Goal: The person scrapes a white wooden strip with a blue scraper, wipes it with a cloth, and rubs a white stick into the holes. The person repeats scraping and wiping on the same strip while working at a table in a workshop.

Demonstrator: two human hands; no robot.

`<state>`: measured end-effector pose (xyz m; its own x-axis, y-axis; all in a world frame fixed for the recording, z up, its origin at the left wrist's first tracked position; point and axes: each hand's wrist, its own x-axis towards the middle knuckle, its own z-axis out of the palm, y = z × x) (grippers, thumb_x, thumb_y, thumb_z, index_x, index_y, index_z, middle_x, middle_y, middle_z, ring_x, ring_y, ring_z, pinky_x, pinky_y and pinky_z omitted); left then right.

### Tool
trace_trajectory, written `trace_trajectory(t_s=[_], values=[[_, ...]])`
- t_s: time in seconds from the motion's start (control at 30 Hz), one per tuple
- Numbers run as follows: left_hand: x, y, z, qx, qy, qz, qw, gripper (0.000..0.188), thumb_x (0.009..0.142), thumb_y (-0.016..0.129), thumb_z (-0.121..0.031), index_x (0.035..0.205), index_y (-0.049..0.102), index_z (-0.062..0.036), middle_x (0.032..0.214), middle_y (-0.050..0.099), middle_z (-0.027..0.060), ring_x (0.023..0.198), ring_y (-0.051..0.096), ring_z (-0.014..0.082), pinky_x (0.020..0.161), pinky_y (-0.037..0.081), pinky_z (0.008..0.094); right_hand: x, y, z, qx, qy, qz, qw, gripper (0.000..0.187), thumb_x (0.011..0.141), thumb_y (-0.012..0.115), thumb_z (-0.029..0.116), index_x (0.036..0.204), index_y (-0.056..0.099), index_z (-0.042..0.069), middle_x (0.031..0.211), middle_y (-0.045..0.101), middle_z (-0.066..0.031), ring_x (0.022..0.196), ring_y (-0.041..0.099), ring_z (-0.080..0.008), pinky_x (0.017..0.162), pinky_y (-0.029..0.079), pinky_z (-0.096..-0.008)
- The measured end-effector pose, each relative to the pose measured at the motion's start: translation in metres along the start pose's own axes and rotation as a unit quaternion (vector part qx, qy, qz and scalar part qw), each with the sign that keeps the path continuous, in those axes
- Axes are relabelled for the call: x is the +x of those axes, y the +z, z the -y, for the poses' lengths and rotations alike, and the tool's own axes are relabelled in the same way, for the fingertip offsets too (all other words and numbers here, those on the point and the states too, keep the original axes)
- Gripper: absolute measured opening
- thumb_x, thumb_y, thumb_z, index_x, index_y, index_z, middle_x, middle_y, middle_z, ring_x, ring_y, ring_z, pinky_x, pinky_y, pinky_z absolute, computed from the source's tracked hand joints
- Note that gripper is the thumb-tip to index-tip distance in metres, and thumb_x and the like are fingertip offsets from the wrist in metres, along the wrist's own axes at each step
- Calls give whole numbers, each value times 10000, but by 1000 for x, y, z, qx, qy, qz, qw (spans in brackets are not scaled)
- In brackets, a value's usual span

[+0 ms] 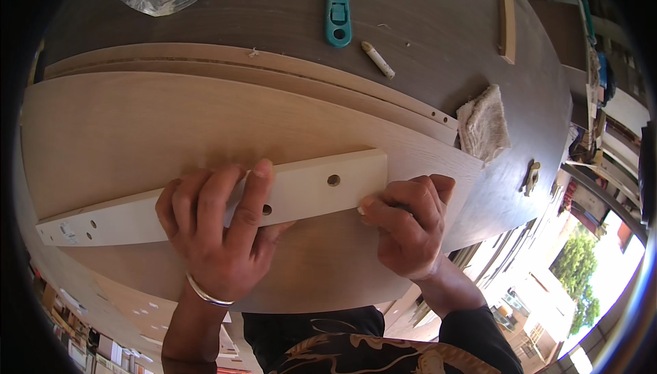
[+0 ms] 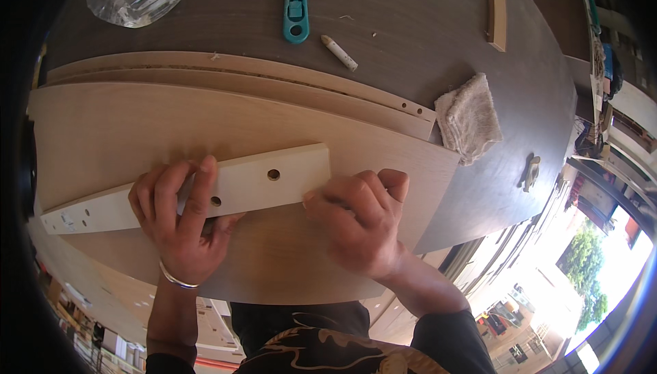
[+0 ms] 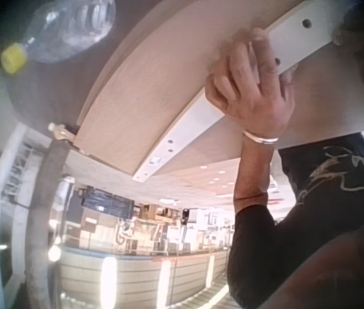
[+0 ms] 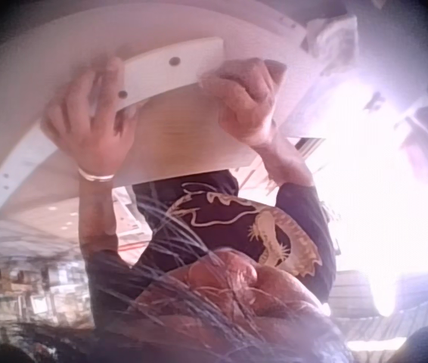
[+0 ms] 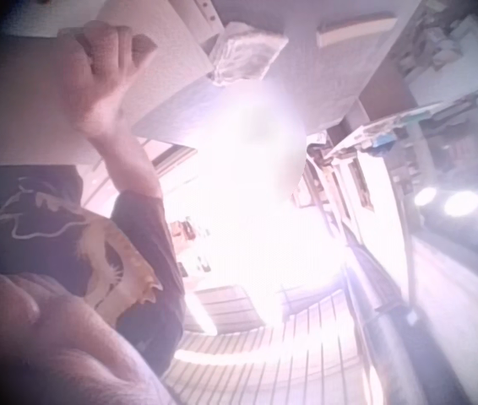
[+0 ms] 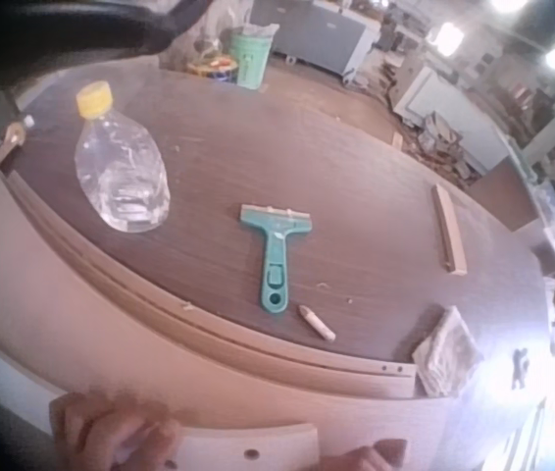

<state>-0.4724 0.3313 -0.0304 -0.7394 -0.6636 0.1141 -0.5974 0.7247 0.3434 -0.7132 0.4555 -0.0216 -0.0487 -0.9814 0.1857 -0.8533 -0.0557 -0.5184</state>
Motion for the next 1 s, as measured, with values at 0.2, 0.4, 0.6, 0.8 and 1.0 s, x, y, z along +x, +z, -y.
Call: trace_trajectory(t_s=[0.2,0.4,0.6,0.8,1.0], values=[[1,0,-1,2,-11,-7,1000,567,917,726,-477,1369,728,-135,1238,629,68,1109,565,313,1035,393,536,-3,-3,-5,-9,41,-39,998,386,626,789,-9,974,739,151,952,652,16,786,593,-190,828,363,-383],[1,0,-1,3,-10,-1,1000,551,923,724,-477,1357,735,-138,1243,630,72,1114,563,312,1032,392,538,-4,-5,-8,-15,33,-45,998,362,643,795,16,974,742,153,955,652,19,781,592,-190,820,360,-375],[2,-1,0,0,3,-3,1000,669,818,827,-413,1399,699,-106,1268,634,98,1130,561,340,1004,408,520,-5,-5,-10,-12,-3,16,1000,332,665,811,32,969,749,150,967,666,10,781,578,-193,826,374,-362],[2,-3,-1,-1,-3,8,1000,680,806,837,-418,1394,702,-104,1264,633,96,1122,561,339,998,412,518,-12,-12,-16,5,75,-51,996,327,678,778,-21,964,740,133,934,640,-13,807,578,-209,828,377,-361],[3,-2,-1,-1,0,5,1000,677,818,828,-436,1394,703,-103,1247,632,90,1116,560,337,997,412,516,-10,-5,-12,23,52,-46,997,387,652,773,-23,1001,741,141,915,622,-1,783,586,-191,828,364,-375]])
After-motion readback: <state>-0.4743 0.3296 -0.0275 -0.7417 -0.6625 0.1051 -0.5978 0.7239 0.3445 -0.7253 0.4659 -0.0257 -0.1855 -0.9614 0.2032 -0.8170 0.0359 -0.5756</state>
